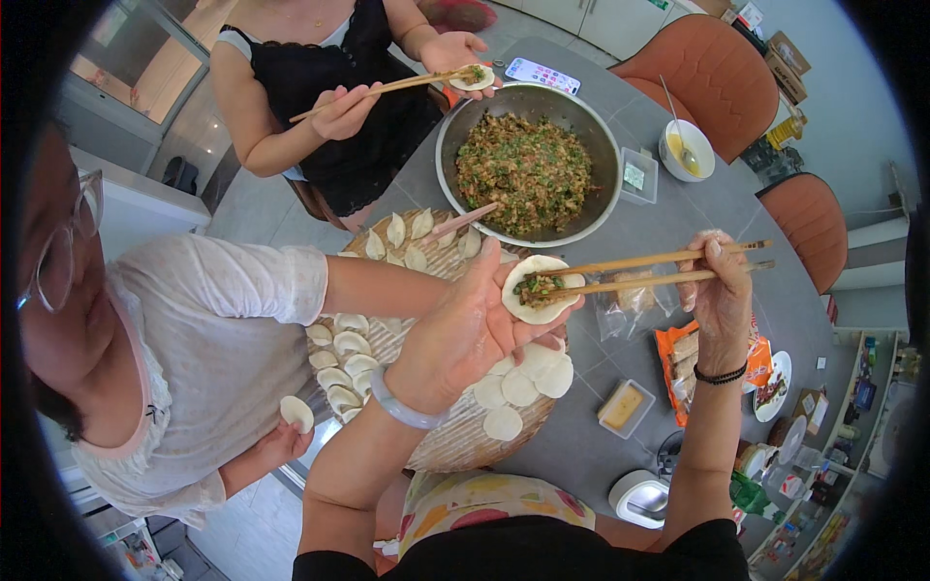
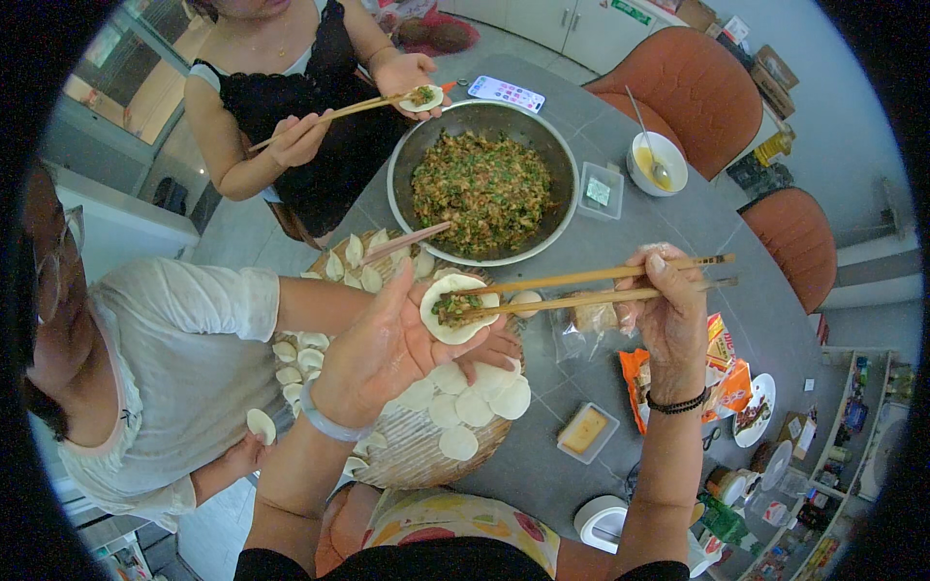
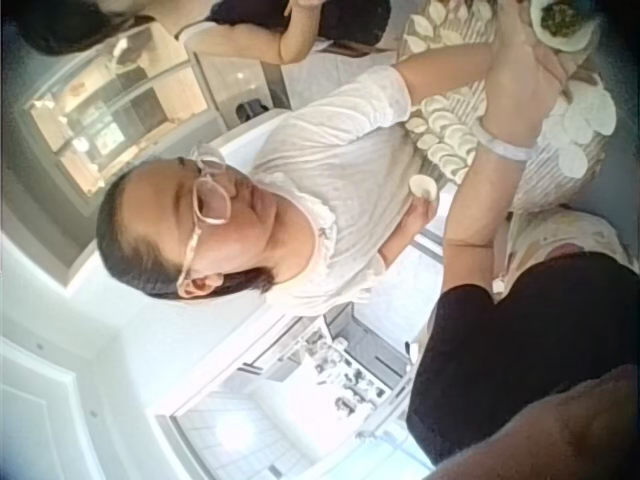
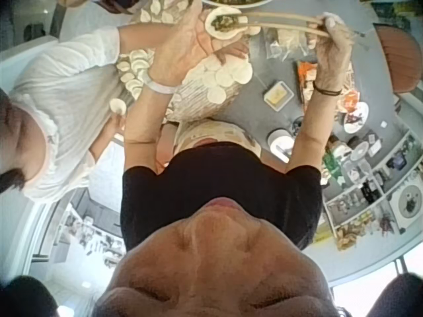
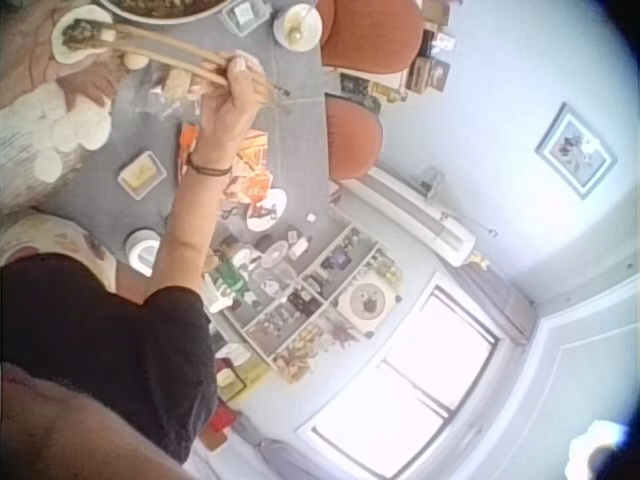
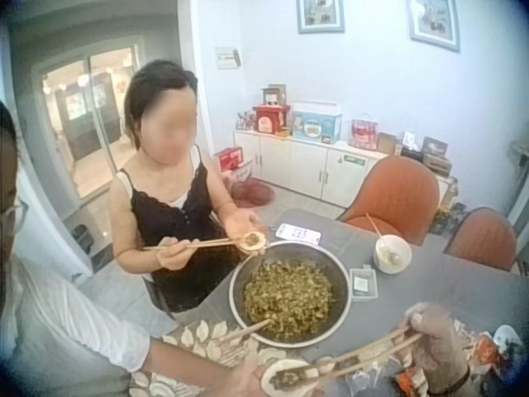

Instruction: The recorder is seen stuffing and folding dumplings at a table with other people.

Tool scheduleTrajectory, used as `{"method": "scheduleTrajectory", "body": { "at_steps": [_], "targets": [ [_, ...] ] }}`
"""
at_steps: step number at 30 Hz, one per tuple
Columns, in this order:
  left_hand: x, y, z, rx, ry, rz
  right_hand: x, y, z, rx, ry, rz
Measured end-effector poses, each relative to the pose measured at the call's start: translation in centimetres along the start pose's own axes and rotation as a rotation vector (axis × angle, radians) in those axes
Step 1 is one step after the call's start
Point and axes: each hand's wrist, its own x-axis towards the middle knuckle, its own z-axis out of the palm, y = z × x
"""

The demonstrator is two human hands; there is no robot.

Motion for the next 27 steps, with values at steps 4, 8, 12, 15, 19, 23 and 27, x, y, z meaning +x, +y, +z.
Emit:
{"method": "scheduleTrajectory", "body": {
  "at_steps": [4,8,12,15,19,23,27],
  "targets": [
    [0.2,-0.3,-0.1,0.018,0.017,-0.003,-0.1,0.3,-0.6,0.032,0.018,0.0],
    [0.4,-0.5,0.2,0.032,0.038,0.015,-0.4,0.5,-0.6,0.031,0.039,-0.002],
    [0.6,-0.3,-0.4,0.033,0.006,0.003,-0.4,0.3,-0.4,0.11,0.094,-0.003],
    [0.6,-0.2,-0.2,0.03,0.008,0.002,-0.3,-0.1,-0.1,0.11,0.134,0.007],
    [0.4,0.0,0.0,0.023,0.006,0.024,-0.2,-0.1,-0.2,0.056,0.003,-0.005],
    [0.5,-0.1,0.0,0.0,0.016,0.042,0.0,-0.1,0.5,0.016,0.013,-0.03],
    [0.4,0.1,0.0,-0.02,-0.001,0.027,0.2,-0.1,0.1,-0.012,-0.008,-0.035]
  ]
}}
